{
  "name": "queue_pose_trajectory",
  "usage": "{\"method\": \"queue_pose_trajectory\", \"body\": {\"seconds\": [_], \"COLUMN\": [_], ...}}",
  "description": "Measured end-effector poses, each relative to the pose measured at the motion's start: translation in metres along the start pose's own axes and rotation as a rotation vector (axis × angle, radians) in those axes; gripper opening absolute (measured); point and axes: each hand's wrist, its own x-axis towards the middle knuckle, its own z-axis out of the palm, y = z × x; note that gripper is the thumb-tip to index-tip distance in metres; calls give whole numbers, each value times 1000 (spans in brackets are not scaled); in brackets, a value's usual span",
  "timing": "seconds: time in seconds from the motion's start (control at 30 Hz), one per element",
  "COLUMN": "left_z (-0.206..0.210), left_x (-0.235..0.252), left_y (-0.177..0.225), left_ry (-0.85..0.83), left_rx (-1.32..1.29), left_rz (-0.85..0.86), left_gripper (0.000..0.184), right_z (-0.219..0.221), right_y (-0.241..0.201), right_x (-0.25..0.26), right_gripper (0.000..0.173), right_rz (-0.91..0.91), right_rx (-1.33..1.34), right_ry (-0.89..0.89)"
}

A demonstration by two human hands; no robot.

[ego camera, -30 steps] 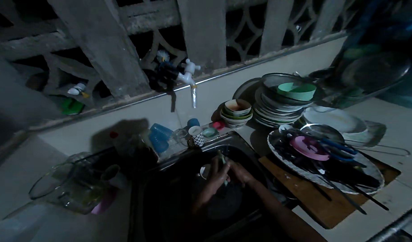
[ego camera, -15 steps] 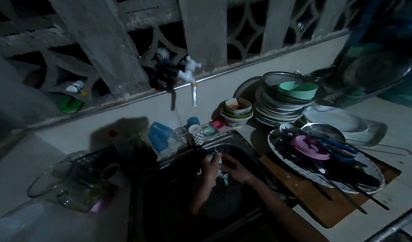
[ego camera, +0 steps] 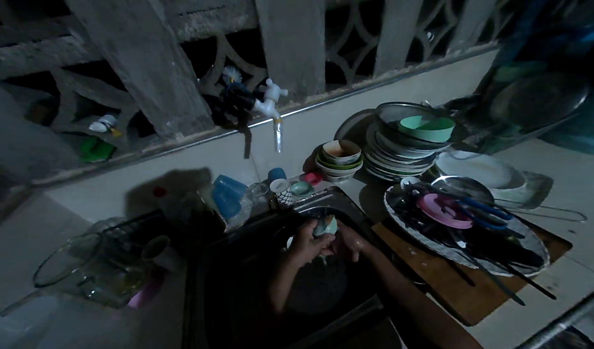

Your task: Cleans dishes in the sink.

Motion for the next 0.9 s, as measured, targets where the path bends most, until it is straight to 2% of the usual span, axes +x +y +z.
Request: {"method": "queue_pose_trajectory", "body": {"seconds": [0.1,0.2,0.27,0.37,0.5,0.57,0.67,0.7,0.8,0.83,0.9], "left_z": [-4,-4,-1,13,49,58,46,39,19,18,24], "left_x": [7,16,24,28,11,10,17,19,21,21,16], "left_y": [-5,-10,-17,-34,-35,-38,-37,-34,-14,-10,-7], "left_ry": [181,422,587,767,695,654,619,604,507,502,513], "left_rx": [-234,-355,-354,-179,51,128,228,246,273,313,485], "left_rz": [-104,-84,-48,88,337,459,551,523,211,165,206], "left_gripper": [48,36,31,32,36,43,36,33,27,27,25], "right_z": [0,-1,2,15,33,36,30,27,24,26,29], "right_y": [3,4,2,-5,-12,-13,-16,-16,-11,-11,-15], "right_x": [2,1,-4,-8,-7,-8,-12,-12,-11,-13,-15], "right_gripper": [41,20,9,5,12,18,22,21,16,16,19], "right_rz": [-119,-176,-218,-254,-319,-353,-386,-385,-353,-335,-287], "right_rx": [0,43,139,216,112,54,-34,-68,-158,-143,-48], "right_ry": [-24,-52,-32,51,261,251,155,123,59,61,105]}}
